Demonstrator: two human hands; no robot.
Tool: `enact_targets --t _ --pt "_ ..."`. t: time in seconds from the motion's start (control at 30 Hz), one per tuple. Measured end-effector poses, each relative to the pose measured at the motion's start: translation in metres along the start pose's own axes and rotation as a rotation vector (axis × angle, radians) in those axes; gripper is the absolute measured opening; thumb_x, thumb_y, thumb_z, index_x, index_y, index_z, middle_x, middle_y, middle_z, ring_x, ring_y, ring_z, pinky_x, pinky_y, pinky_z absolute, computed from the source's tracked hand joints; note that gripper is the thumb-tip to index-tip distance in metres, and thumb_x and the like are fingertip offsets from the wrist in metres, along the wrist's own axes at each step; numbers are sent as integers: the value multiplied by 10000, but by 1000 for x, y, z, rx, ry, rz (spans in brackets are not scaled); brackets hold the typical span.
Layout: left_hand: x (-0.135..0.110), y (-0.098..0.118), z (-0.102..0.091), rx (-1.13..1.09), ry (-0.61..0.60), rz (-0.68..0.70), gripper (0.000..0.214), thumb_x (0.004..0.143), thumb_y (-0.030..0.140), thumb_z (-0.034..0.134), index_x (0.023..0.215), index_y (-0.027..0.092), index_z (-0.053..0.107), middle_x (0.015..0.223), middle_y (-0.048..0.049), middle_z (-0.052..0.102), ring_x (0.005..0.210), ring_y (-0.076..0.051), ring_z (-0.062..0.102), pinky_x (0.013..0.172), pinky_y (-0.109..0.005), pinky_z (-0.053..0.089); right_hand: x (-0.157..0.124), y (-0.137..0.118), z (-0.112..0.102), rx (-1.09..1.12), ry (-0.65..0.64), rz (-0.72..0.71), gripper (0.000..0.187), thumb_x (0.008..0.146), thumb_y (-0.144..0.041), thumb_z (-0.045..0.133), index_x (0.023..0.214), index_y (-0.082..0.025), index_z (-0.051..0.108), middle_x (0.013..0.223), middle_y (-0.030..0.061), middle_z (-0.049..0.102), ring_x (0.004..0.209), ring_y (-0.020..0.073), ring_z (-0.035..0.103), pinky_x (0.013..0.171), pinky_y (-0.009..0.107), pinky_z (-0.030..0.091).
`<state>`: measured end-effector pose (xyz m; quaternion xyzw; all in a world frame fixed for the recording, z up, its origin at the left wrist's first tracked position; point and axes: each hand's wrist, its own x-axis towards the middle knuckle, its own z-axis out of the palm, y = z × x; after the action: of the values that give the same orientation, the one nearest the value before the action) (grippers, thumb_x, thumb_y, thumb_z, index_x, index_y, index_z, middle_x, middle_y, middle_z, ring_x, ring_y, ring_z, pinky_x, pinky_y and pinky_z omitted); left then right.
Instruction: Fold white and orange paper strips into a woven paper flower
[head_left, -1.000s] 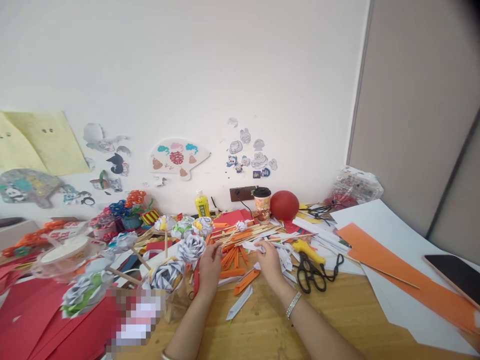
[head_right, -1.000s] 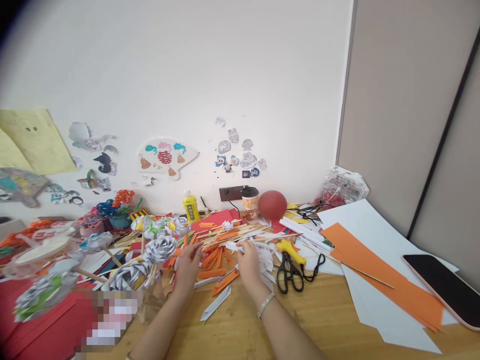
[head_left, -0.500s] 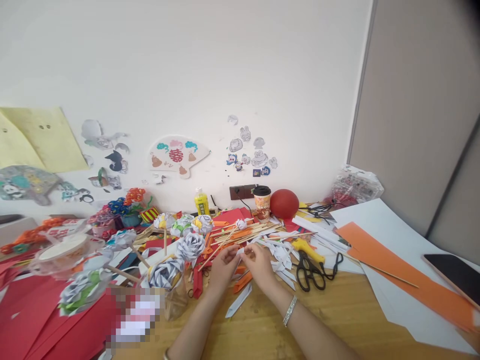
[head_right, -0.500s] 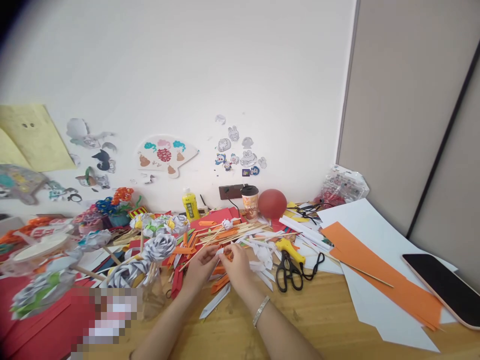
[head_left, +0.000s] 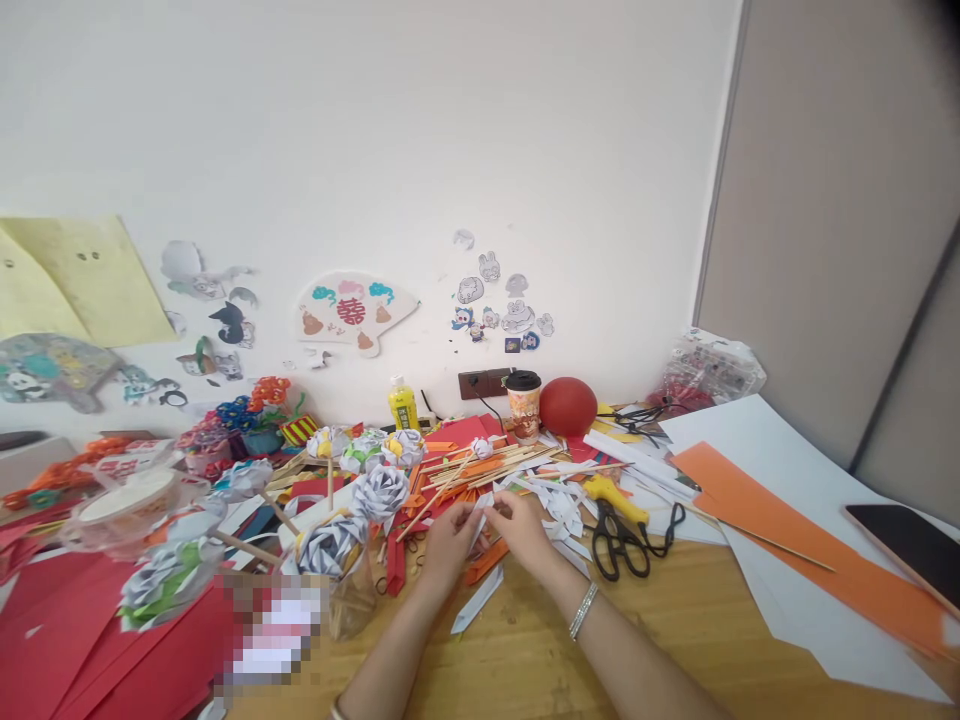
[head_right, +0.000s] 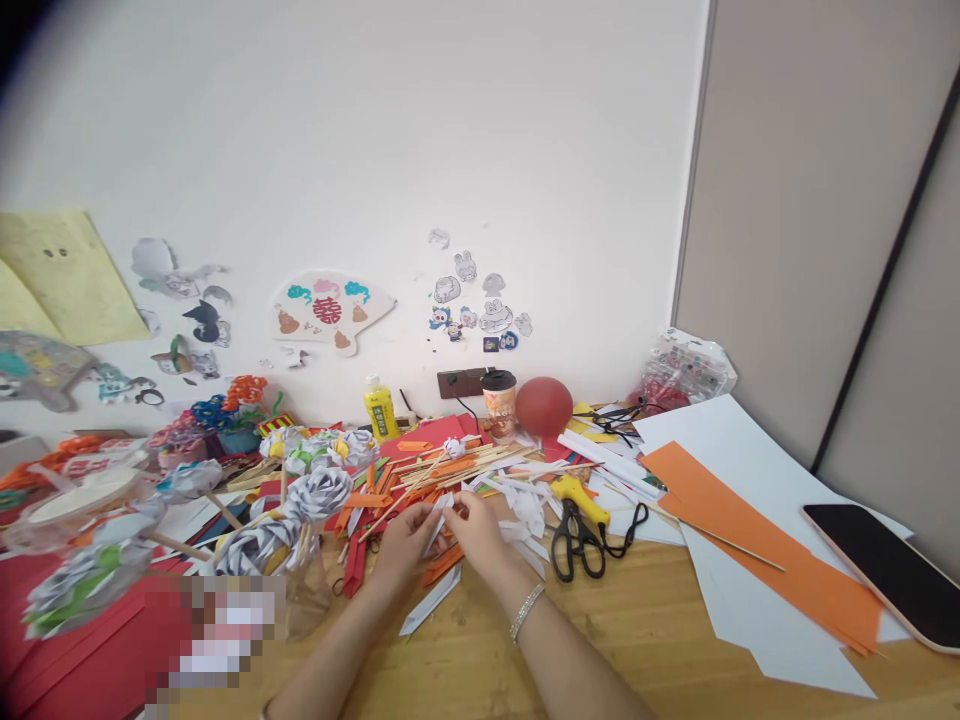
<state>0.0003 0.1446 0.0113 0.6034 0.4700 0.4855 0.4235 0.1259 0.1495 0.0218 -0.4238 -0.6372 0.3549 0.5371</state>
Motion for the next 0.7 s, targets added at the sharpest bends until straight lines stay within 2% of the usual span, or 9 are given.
enact_targets --t 0.17,0.37,0.57,0.7 --pt "0 2 2 -77 -26 -34 307 707 468 510 706 164 472 505 42 558 359 -102 507 376 -201 361 -1 1 0 -66 29 -44 171 721 -244 464 600 -162 552 573 -9 549 570 133 487 551 231 372" --pt "-2 6 5 -51 -50 -75 310 687 470 529 684 169 450 479 62 526 286 -62 394 322 -183 279 -3 1 -2 -129 86 -116 242 762 -264 415 561 -168 508 533 -25 489 537 120 435 516 219 321" --pt "-5 6 5 -59 -154 -24 267 725 427 503 739 162 473 529 59 499 341 -50 352 358 -179 266 -2 3 -3 -112 83 -98 233 769 -280 403 574 -176 477 535 -34 460 525 114 407 512 214 312" --pt "-8 11 8 86 -141 82 265 754 419 464 740 158 503 621 23 524 514 -95 450 486 -204 361 -2 6 -5 -228 188 -121 227 740 -228 407 519 -178 411 494 -54 365 497 99 330 482 206 248"
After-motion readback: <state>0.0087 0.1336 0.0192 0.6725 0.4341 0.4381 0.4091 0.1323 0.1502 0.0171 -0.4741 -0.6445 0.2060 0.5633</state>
